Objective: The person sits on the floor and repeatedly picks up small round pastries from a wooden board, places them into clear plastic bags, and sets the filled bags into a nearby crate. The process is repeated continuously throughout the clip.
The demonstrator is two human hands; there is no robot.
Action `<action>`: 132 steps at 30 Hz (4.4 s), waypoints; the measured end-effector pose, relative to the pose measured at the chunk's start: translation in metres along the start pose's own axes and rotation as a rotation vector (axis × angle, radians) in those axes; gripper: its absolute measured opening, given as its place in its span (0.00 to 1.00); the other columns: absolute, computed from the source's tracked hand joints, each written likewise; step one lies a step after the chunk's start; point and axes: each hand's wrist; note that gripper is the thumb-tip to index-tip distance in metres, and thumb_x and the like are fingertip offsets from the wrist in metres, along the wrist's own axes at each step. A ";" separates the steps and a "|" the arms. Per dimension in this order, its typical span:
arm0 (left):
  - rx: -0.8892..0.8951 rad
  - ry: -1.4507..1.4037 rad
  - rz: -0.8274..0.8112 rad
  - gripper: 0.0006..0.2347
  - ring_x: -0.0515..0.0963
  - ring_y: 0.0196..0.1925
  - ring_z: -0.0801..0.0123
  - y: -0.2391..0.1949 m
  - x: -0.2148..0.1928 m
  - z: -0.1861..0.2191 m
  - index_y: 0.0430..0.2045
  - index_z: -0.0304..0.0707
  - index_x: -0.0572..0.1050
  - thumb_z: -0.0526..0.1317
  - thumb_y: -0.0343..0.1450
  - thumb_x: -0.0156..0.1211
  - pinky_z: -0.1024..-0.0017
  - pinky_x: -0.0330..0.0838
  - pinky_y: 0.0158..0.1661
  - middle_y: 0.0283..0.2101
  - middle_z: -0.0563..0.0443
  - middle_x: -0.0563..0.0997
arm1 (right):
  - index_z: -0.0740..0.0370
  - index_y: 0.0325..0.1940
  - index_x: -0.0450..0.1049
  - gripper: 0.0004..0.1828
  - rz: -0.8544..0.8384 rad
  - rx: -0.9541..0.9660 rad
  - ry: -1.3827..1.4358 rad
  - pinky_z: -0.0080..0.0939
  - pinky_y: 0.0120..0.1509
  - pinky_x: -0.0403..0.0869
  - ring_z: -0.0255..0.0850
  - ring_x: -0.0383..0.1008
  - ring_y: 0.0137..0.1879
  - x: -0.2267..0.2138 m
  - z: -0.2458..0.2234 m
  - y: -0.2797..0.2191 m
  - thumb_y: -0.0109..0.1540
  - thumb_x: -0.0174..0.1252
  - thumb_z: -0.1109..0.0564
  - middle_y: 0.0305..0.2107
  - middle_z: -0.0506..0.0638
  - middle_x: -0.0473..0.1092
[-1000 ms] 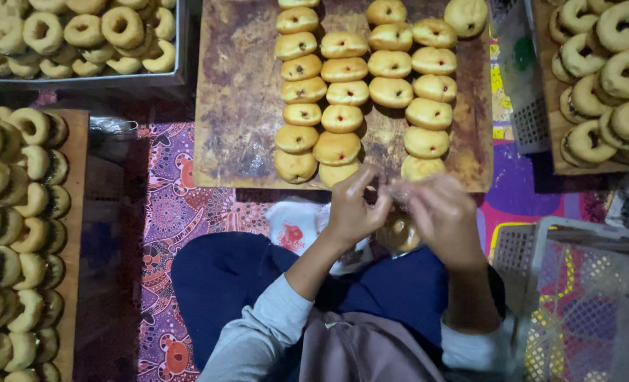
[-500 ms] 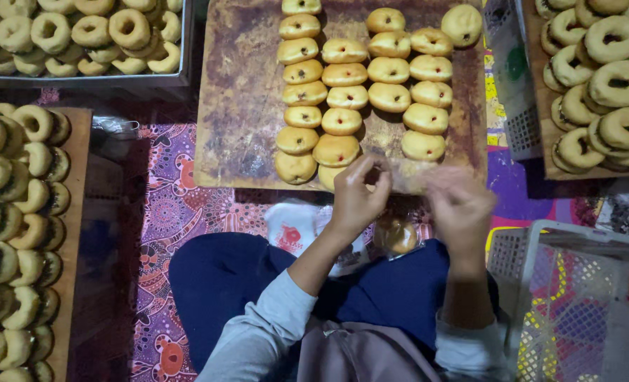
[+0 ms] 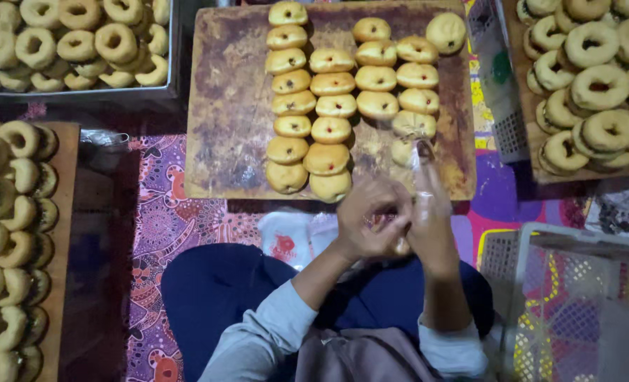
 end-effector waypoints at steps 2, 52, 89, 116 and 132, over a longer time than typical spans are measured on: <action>-0.470 -0.569 0.349 0.38 0.77 0.58 0.77 0.012 -0.002 -0.012 0.61 0.66 0.58 0.30 0.59 0.71 0.75 0.74 0.58 0.60 0.65 0.73 | 0.77 0.59 0.69 0.19 -0.107 -0.046 0.013 0.50 0.56 0.71 0.62 0.71 0.52 0.012 0.014 0.004 0.65 0.57 0.63 0.46 0.69 0.70; 0.264 0.757 -0.192 0.19 0.74 0.68 0.51 -0.094 -0.157 0.066 0.54 0.43 0.75 0.42 0.69 0.69 0.41 0.51 0.72 0.59 0.46 0.79 | 0.63 0.77 0.56 0.34 -0.649 0.261 0.802 0.40 0.73 0.64 0.39 0.63 0.71 0.103 -0.032 -0.050 0.67 0.56 0.59 0.70 0.59 0.61; -0.815 0.118 0.864 0.21 0.70 0.69 0.62 -0.270 -0.279 0.126 0.63 0.29 0.69 0.46 0.80 0.43 0.71 0.62 0.65 0.64 0.44 0.74 | 0.64 0.71 0.65 0.25 -0.992 0.724 1.030 0.40 0.65 0.70 0.39 0.72 0.61 0.255 -0.130 -0.219 0.71 0.48 0.51 0.57 0.52 0.74; -0.646 0.270 0.180 0.07 0.79 0.37 0.62 -0.229 -0.116 0.015 0.34 0.31 0.72 0.37 0.76 0.55 0.67 0.73 0.40 0.34 0.46 0.78 | 0.66 0.59 0.73 0.22 -0.371 0.752 0.637 0.38 0.60 0.75 0.37 0.75 0.56 0.153 0.104 -0.205 0.66 0.61 0.50 0.52 0.51 0.75; -1.174 0.036 0.019 0.26 0.70 0.39 0.54 -0.200 0.024 -0.127 0.56 0.26 0.65 0.55 0.75 0.50 0.58 0.67 0.39 0.42 0.34 0.72 | 0.66 0.62 0.71 0.35 -0.345 1.096 0.416 0.40 0.60 0.78 0.39 0.79 0.57 0.110 0.206 -0.190 0.60 0.69 0.42 0.53 0.56 0.77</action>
Point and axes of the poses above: each hand's wrist, its own y-axis towards the middle knuckle, its own x-axis out of the palm, z = x × y
